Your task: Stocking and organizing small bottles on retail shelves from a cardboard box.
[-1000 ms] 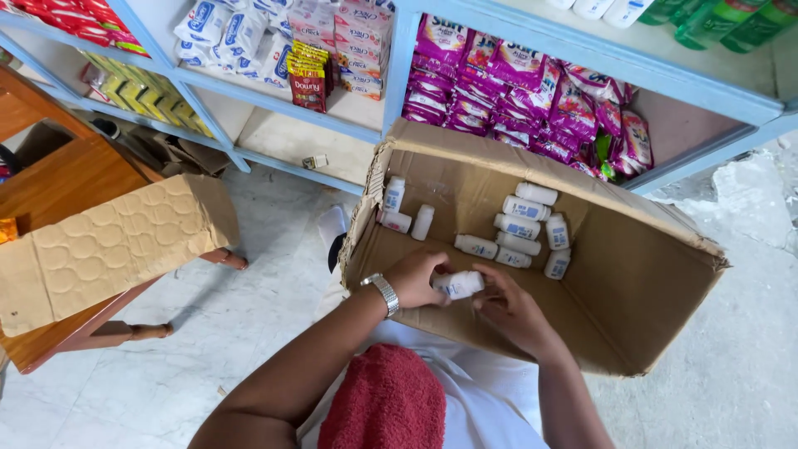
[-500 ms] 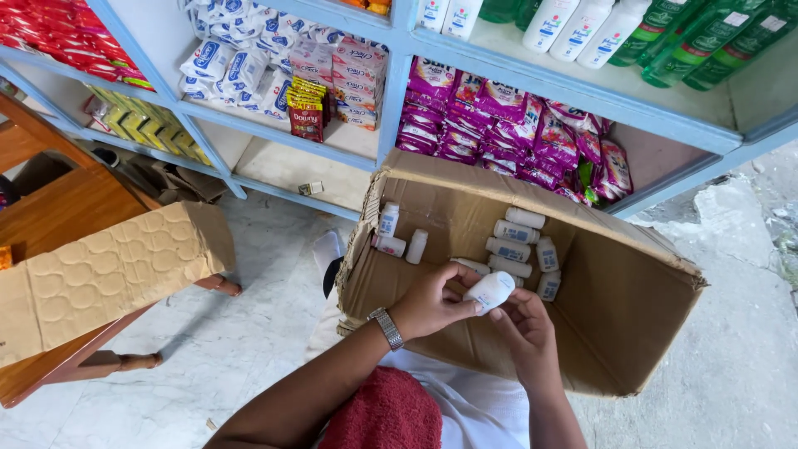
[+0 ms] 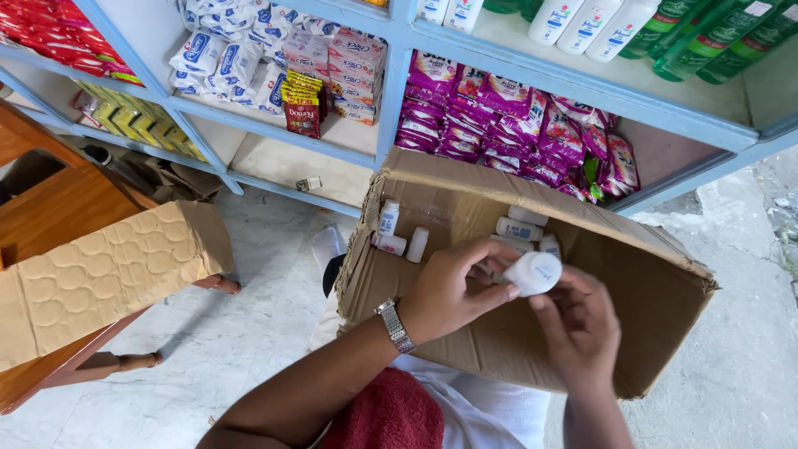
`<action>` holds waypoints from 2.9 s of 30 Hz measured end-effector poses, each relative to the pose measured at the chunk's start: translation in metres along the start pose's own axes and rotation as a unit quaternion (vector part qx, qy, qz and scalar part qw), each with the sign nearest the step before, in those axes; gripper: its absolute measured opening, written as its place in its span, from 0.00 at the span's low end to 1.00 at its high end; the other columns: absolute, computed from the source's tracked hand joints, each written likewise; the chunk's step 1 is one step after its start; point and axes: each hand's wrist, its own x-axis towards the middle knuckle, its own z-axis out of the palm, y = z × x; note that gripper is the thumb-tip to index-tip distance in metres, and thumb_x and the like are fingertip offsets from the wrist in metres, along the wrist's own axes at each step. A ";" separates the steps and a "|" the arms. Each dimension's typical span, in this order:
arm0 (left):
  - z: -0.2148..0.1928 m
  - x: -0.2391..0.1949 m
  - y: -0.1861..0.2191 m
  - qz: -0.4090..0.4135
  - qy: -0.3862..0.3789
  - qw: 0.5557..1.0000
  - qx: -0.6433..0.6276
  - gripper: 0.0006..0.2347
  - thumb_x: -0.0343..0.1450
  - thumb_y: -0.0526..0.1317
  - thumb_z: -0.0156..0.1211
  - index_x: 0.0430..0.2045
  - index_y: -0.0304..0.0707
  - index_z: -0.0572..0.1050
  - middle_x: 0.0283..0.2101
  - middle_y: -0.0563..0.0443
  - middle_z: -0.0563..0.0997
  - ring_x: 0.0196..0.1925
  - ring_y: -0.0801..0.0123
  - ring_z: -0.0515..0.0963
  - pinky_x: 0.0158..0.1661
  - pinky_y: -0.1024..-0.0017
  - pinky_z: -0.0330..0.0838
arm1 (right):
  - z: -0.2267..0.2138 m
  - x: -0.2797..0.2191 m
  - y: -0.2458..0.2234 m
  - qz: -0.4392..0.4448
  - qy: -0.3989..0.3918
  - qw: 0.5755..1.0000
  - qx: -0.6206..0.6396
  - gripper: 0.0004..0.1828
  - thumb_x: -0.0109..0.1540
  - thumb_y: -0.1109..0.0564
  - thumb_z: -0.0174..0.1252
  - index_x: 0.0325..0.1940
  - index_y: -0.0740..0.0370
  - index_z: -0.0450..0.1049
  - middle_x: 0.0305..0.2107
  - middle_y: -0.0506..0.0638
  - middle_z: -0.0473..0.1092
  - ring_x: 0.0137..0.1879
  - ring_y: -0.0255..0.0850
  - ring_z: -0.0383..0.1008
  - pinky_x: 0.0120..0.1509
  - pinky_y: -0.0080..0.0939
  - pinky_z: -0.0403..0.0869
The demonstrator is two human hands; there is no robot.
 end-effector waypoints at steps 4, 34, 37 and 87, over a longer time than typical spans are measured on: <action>-0.013 0.030 0.025 0.103 0.029 0.994 0.009 0.17 0.72 0.38 0.69 0.55 0.38 0.74 0.51 0.48 0.82 0.50 0.70 0.85 0.49 0.72 0.84 | -0.008 0.038 -0.034 -0.155 -0.016 0.986 -0.054 0.22 0.65 0.68 0.62 0.62 0.69 0.67 0.52 0.54 0.73 0.60 0.39 0.76 0.64 0.36 0.77; -0.087 0.234 -0.068 0.115 0.194 0.886 0.406 0.39 0.61 0.36 0.71 0.67 0.34 0.56 0.58 0.41 0.72 0.60 0.47 0.69 0.55 0.47 0.65 | 0.079 0.322 -0.002 -0.283 -0.022 0.942 -0.178 0.18 0.64 0.67 0.64 0.58 0.67 0.71 0.40 0.56 0.78 0.42 0.40 0.80 0.44 0.39 0.77; -0.088 0.230 -0.055 0.096 0.198 0.895 0.389 0.41 0.60 0.35 0.70 0.68 0.31 0.54 0.57 0.41 0.74 0.59 0.47 0.70 0.55 0.48 0.66 | 0.085 0.328 0.000 -0.260 -0.021 0.945 -0.195 0.20 0.63 0.64 0.65 0.58 0.67 0.72 0.39 0.56 0.78 0.40 0.41 0.80 0.43 0.40 0.77; -0.033 0.283 -0.117 0.021 0.247 0.731 0.635 0.20 0.71 0.37 0.55 0.58 0.27 0.69 0.59 0.50 0.77 0.65 0.54 0.63 0.39 0.62 0.76 | 0.102 0.316 0.008 -0.277 0.092 0.896 -0.334 0.11 0.66 0.57 0.56 0.50 0.47 0.80 0.39 0.49 0.78 0.46 0.50 0.77 0.45 0.53 0.75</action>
